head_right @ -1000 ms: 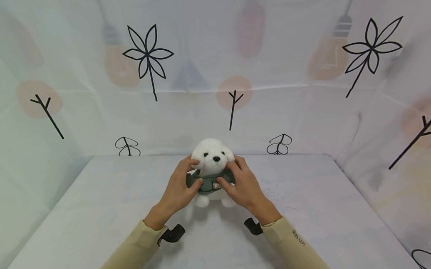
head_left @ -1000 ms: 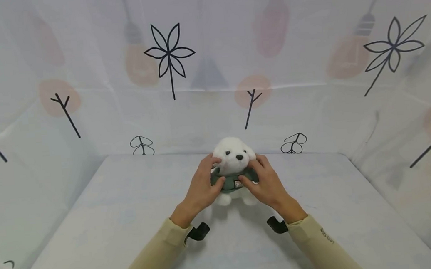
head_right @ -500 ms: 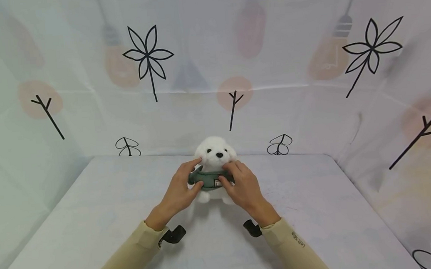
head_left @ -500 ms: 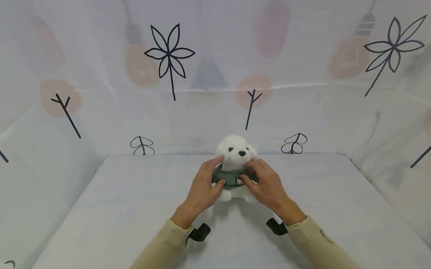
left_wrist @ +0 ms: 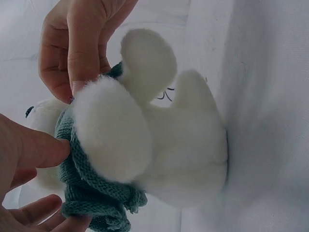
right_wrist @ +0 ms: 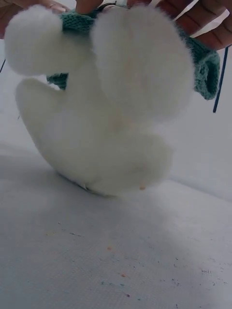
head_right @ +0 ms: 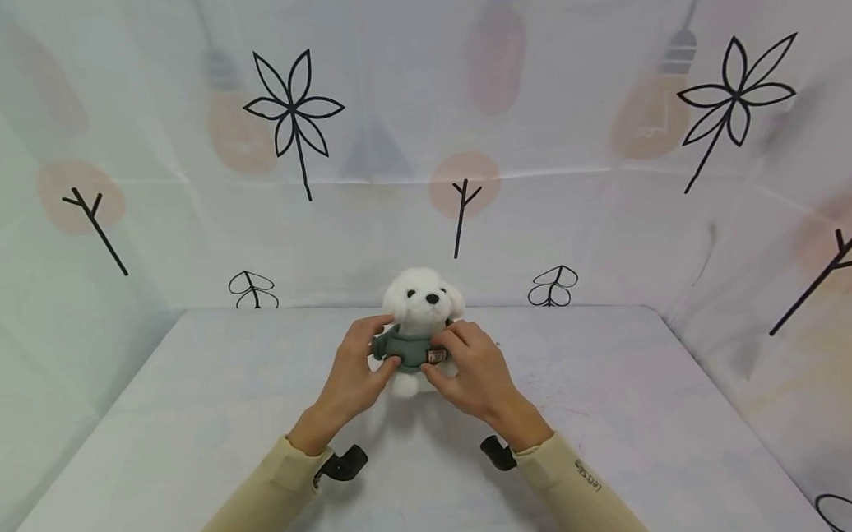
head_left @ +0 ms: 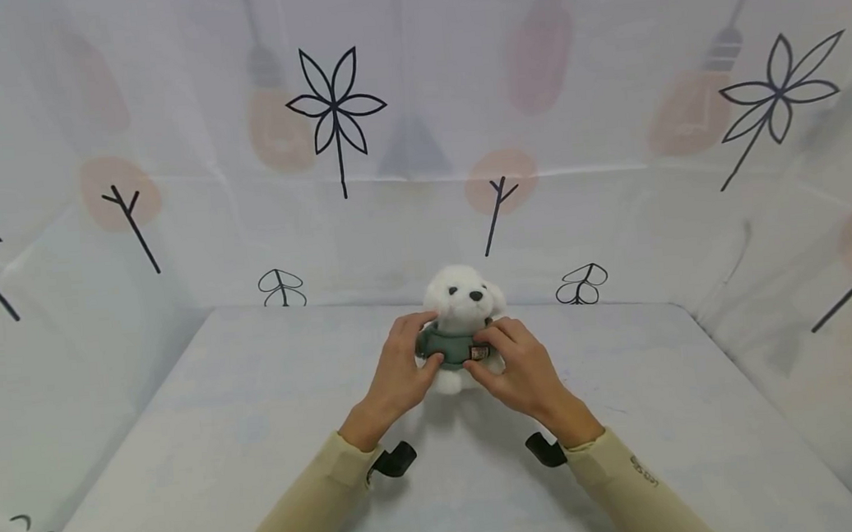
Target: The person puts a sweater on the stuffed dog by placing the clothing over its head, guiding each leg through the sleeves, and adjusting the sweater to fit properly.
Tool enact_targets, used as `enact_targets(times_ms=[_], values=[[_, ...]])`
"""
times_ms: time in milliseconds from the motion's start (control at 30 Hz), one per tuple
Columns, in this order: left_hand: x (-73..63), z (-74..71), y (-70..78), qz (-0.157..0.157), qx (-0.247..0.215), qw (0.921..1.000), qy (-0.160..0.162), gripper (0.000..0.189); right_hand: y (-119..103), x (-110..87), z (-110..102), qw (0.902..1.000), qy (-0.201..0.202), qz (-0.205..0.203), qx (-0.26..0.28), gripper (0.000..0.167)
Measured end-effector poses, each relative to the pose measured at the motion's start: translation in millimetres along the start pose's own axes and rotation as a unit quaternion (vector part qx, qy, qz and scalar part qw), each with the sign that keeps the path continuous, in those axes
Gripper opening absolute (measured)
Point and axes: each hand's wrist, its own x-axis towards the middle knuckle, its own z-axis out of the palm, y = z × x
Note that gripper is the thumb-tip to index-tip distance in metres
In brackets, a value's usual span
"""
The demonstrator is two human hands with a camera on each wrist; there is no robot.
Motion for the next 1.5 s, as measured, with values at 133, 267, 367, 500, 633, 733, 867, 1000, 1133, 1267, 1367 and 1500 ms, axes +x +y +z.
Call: enact_targets(times_ms=[133, 267, 367, 500, 633, 733, 867, 1000, 1133, 1267, 1367, 1500], values=[[-0.4, 0.7, -0.6, -0.018, -0.001, 0.9997, 0.018, 0.052, 0.3, -0.6, -0.5, 0.9999, -0.005, 0.009, -0.006, 0.031], [-2.0, -0.2, -0.2, -0.054, 0.002, 0.9978, 0.037, 0.046, 1.6, -1.6, -0.5, 0.9997, -0.006, 0.023, -0.010, 0.031], [-2.8, -1.4, -1.0, -0.081, 0.009, 0.9958, 0.040, 0.044, 2.9, -2.3, -0.5, 0.9995, -0.006, 0.028, -0.014, 0.032], [-4.1, -1.9, -2.8, -0.103, -0.005, 0.9946, 0.015, 0.046, 4.4, -3.5, -0.5, 0.9994, -0.006, 0.031, -0.012, 0.032], [-5.8, 0.1, -4.7, -0.120, -0.015, 0.9925, -0.014, 0.047, 4.8, -4.2, -1.0, 0.9991, -0.013, 0.040, -0.012, 0.033], [-6.3, 1.0, -5.0, -0.138, -0.009, 0.9903, -0.009, 0.042, 4.7, -4.2, -1.8, 0.9987, -0.020, 0.045, -0.013, 0.034], [-6.3, 0.7, -5.3, -0.158, 0.006, 0.9874, -0.010, 0.037, 4.7, -4.8, -2.7, 0.9985, -0.022, 0.048, -0.013, 0.036], [-6.4, 0.9, -7.9, -0.152, 0.001, 0.9880, -0.027, 0.036, 4.5, -4.7, -3.8, 0.9987, -0.020, 0.046, -0.010, 0.037], [-5.9, 1.2, -10.5, -0.134, -0.032, 0.9896, -0.042, 0.044, 4.7, -4.7, -4.4, 0.9986, -0.024, 0.046, -0.006, 0.036], [-4.8, 0.3, -10.7, -0.104, -0.055, 0.9909, -0.065, 0.056, 4.7, -5.2, -5.0, 0.9984, -0.029, 0.048, 0.001, 0.036], [-4.8, 0.0, -9.4, -0.081, -0.053, 0.9913, -0.089, 0.066, 4.3, -5.7, -5.5, 0.9985, -0.027, 0.047, 0.008, 0.037], [-6.3, 1.1, -4.5, -0.055, -0.019, 0.9920, -0.112, 0.081, 3.8, -6.5, -5.8, 0.9985, -0.024, 0.049, 0.009, 0.036]])
